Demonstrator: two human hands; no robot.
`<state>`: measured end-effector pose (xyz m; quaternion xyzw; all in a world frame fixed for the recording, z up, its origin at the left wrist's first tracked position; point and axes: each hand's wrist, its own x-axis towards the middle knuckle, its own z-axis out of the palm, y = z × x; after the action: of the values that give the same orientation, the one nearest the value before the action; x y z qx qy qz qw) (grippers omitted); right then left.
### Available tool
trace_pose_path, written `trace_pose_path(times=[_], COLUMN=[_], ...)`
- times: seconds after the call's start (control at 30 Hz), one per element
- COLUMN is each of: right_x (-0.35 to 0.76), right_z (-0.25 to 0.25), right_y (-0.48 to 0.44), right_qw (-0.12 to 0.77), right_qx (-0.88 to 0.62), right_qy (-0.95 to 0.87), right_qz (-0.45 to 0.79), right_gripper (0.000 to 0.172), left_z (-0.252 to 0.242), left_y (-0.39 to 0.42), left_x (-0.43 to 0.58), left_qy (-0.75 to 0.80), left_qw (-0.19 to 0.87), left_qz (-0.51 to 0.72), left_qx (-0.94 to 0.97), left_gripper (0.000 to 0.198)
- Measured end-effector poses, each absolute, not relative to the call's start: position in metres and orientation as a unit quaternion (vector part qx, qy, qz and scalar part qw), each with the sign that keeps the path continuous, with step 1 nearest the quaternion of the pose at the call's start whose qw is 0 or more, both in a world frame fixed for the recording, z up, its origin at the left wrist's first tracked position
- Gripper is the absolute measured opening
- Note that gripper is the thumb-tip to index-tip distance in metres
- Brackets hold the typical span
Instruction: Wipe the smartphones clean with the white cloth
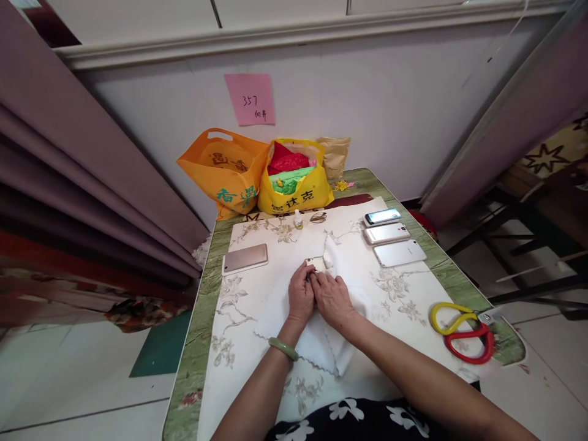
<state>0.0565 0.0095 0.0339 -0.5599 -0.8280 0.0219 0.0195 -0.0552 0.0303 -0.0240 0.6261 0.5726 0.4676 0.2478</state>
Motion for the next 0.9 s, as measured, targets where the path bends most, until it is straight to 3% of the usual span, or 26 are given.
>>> trace_pose_path(times=[0.2, 0.4, 0.63, 0.9], right_x=[0.0622, 0.0564, 0.0616, 0.0562], right_z=[0.0292, 0.0324, 0.0267, 0.0328], right_y=[0.0023, 0.0089, 0.0007, 0.0067], right_qw=[0.014, 0.018, 0.013, 0.011], right_qx=[-0.560, -0.559, -0.561, -0.562], right_qy=[-0.828, -0.829, -0.828, -0.827], right_qz=[0.015, 0.014, 0.018, 0.017], right_gripper=[0.044, 0.037, 0.045, 0.039], left_z=[-0.0271, -0.0266, -0.0286, -0.0265], left_y=[0.0310, 0.0310, 0.0311, 0.0309], left_x=[-0.0544, -0.0552, -0.0545, -0.0549], left_qy=[0.575, 0.571, 0.573, 0.571], left_qw=[0.247, 0.246, 0.248, 0.246], left_qz=[0.472, 0.473, 0.476, 0.475], left_qx=[0.621, 0.624, 0.619, 0.623], left_gripper=[0.043, 0.039, 0.043, 0.037])
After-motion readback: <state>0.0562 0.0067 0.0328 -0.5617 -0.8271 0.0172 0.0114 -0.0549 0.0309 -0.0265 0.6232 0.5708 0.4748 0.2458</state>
